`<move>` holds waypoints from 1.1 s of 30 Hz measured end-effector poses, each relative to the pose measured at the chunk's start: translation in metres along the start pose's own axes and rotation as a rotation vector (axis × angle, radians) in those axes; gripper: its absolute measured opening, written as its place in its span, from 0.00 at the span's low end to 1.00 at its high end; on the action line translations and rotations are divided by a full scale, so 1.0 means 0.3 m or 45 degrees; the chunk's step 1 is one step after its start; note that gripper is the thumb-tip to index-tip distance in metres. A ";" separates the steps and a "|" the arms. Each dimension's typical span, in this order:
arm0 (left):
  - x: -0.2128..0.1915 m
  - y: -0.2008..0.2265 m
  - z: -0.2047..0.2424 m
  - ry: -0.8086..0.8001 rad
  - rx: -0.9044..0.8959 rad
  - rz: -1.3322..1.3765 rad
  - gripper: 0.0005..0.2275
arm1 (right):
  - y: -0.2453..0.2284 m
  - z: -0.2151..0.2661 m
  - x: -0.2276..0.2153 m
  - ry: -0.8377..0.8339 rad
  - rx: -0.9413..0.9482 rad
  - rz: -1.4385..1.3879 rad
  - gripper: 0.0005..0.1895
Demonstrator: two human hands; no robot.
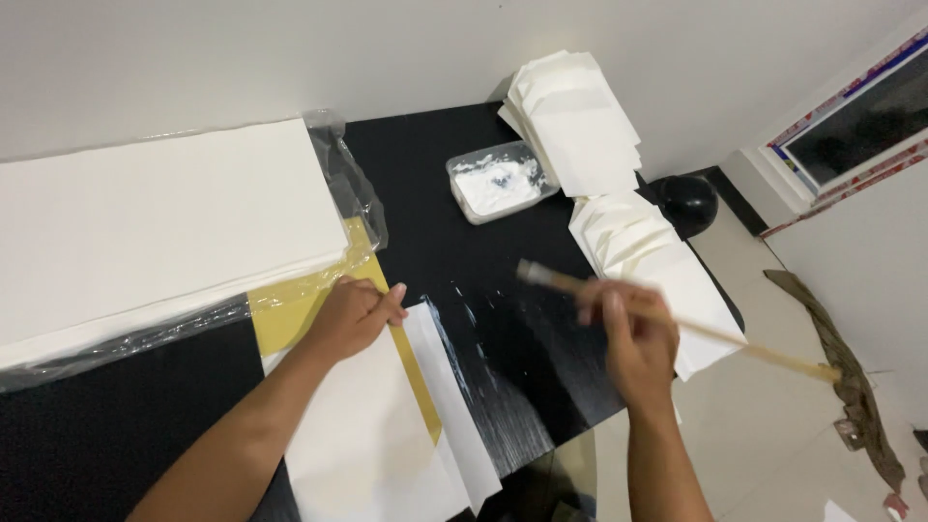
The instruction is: The person folds paper and applies adhesive using a brush to construct paper bags.
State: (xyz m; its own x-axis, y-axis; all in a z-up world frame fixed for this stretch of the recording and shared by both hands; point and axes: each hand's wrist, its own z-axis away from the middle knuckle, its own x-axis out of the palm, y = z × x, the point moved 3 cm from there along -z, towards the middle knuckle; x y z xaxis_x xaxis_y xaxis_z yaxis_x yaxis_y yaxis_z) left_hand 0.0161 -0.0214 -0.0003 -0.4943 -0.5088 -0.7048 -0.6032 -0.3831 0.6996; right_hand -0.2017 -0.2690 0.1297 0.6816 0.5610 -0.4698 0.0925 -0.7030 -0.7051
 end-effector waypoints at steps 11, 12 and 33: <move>0.000 -0.005 -0.004 0.010 -0.036 0.093 0.26 | 0.497 -0.468 0.424 0.020 0.176 -0.349 0.06; -0.006 0.000 -0.004 0.012 -0.034 0.116 0.26 | 0.506 -0.482 0.450 -0.042 0.195 -0.259 0.06; -0.024 0.040 -0.005 0.066 0.063 0.006 0.28 | 0.416 0.009 0.134 0.228 0.520 -1.190 0.09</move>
State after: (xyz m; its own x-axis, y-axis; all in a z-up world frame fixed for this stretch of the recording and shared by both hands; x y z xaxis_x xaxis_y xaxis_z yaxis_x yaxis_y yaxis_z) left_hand 0.0135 -0.0235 0.0133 -0.4645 -0.5503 -0.6938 -0.6318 -0.3430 0.6951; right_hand -0.1646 -0.3330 0.0214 0.5658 0.7096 0.4200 0.4096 0.2002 -0.8900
